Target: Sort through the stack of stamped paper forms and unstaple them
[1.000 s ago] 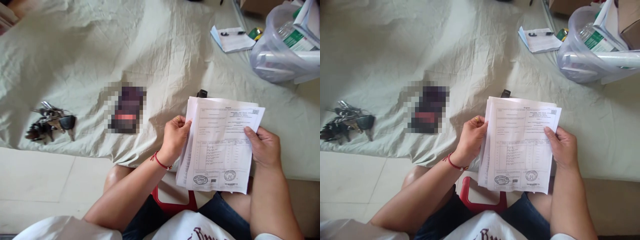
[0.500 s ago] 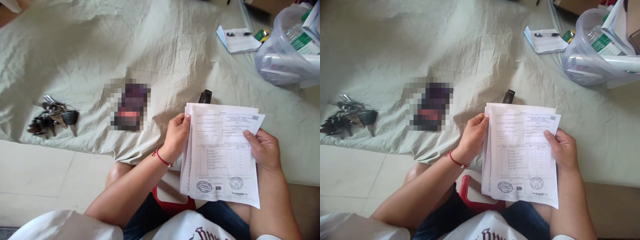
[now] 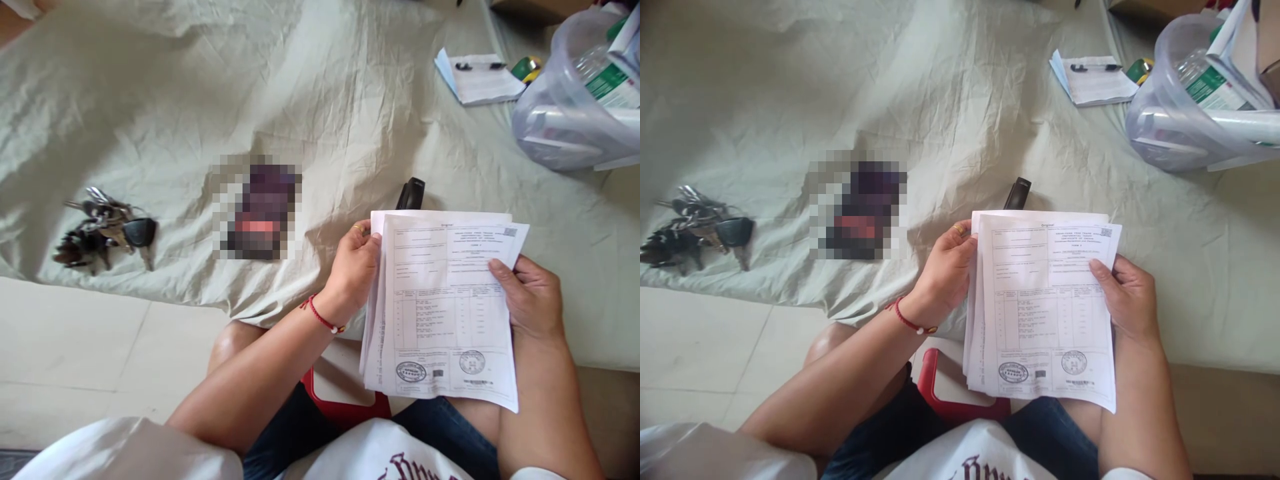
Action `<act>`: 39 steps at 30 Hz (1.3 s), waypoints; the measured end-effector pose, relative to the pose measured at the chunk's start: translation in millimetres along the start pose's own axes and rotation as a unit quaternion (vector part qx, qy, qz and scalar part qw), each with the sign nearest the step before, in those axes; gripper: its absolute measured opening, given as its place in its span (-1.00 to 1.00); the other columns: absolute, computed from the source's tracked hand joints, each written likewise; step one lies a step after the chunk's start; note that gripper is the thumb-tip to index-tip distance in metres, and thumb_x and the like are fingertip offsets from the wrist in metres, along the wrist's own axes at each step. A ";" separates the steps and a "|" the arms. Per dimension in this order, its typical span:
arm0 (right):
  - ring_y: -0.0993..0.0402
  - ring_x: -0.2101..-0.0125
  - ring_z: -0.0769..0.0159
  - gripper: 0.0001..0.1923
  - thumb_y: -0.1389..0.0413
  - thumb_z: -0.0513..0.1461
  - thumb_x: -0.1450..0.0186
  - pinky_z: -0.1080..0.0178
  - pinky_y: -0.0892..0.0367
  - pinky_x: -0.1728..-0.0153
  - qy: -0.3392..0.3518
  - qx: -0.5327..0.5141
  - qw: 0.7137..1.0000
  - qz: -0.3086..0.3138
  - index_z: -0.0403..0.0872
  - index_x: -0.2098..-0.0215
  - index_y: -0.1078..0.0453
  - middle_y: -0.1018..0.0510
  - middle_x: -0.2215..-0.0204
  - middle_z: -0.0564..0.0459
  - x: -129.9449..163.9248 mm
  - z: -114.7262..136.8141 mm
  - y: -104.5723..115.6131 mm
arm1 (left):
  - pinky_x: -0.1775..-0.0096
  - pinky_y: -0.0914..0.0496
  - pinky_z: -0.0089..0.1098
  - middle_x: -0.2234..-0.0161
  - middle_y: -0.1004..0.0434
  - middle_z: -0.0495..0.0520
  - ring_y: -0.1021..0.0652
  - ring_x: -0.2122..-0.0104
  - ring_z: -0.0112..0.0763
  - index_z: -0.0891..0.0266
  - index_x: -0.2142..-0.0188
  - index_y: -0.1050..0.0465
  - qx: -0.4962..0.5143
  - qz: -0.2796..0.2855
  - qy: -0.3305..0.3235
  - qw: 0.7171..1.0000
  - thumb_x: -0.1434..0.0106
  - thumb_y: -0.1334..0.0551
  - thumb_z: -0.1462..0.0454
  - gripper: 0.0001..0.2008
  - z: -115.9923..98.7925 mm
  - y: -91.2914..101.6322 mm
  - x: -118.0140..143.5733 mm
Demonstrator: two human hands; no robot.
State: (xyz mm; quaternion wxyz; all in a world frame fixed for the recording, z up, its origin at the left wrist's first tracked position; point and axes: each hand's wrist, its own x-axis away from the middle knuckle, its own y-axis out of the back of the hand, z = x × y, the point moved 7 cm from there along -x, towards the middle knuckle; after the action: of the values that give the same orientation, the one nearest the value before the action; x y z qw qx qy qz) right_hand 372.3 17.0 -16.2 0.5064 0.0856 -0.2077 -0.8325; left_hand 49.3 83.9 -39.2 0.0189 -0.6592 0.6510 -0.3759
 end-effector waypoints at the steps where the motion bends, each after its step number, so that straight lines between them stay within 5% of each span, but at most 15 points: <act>1: -0.74 0.34 0.24 -0.62 -0.58 0.12 -0.24 0.20 -0.64 0.27 0.000 -0.001 1.000 -0.001 0.15 0.08 -0.84 -0.88 0.15 0.10 -0.3 -0.4 -0.2 | 0.01 -0.60 -0.23 0.25 -0.74 0.06 -0.74 0.18 -0.23 0.19 0.06 -0.56 -0.001 0.002 0.000 1.000 -0.36 -0.45 0.28 -0.81 -0.7 0.2 -0.1; 9: -0.55 0.47 0.33 -0.62 -0.61 0.10 -0.17 0.28 -0.44 0.43 0.045 -0.019 0.998 -0.045 0.01 0.33 -0.77 -0.77 0.40 0.08 -1.9 6.6 6.3 | -0.01 -0.60 -0.22 0.27 -0.75 0.07 -0.76 0.14 -0.20 0.21 0.11 -0.55 -0.010 0.005 -0.013 1.000 -0.40 -0.36 0.32 -0.92 -7.0 -0.2 0.1; 17: -0.68 0.31 0.22 -0.67 -0.57 -0.04 -0.12 0.20 -0.56 0.26 0.057 -0.059 0.992 -0.091 0.01 0.20 -0.83 -0.85 0.21 -0.05 -0.2 19.2 7.5 | 0.08 -0.53 -0.29 0.30 -0.70 0.07 -0.69 0.24 -0.28 0.22 0.16 -0.57 0.030 -0.011 0.006 0.999 -0.37 -0.32 0.41 -0.90 -8.1 -0.6 1.7; 29: -0.73 0.30 0.11 -0.69 -0.49 -0.11 -0.06 0.03 -0.60 0.18 0.065 -0.051 0.989 -0.121 0.00 0.21 -0.83 -0.85 0.18 -0.12 -4.3 18.1 5.3 | 0.23 -0.42 -0.35 0.36 -0.58 0.04 -0.53 0.37 -0.38 0.22 0.30 -0.56 0.034 -0.030 0.028 0.999 -0.44 -0.23 0.43 -0.81 -10.0 -3.5 5.5; 39: -0.68 0.33 0.09 -0.74 -0.48 -0.09 -0.04 0.03 -0.56 0.27 0.117 -0.049 0.978 -0.164 0.03 0.30 -0.83 -0.82 0.28 -0.08 2.7 33.0 8.8 | 0.20 -0.45 -0.37 0.34 -0.60 0.03 -0.55 0.32 -0.37 0.20 0.28 -0.55 0.032 -0.018 0.010 0.999 -0.38 -0.31 0.34 -0.93 -8.3 -2.9 5.1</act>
State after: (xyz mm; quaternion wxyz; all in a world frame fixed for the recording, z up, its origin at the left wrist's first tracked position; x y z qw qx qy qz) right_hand 366.5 19.7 17.5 0.3875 0.1904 -0.0891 -0.8976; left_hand 46.8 83.7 -29.4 0.0264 -0.6663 0.6266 -0.4033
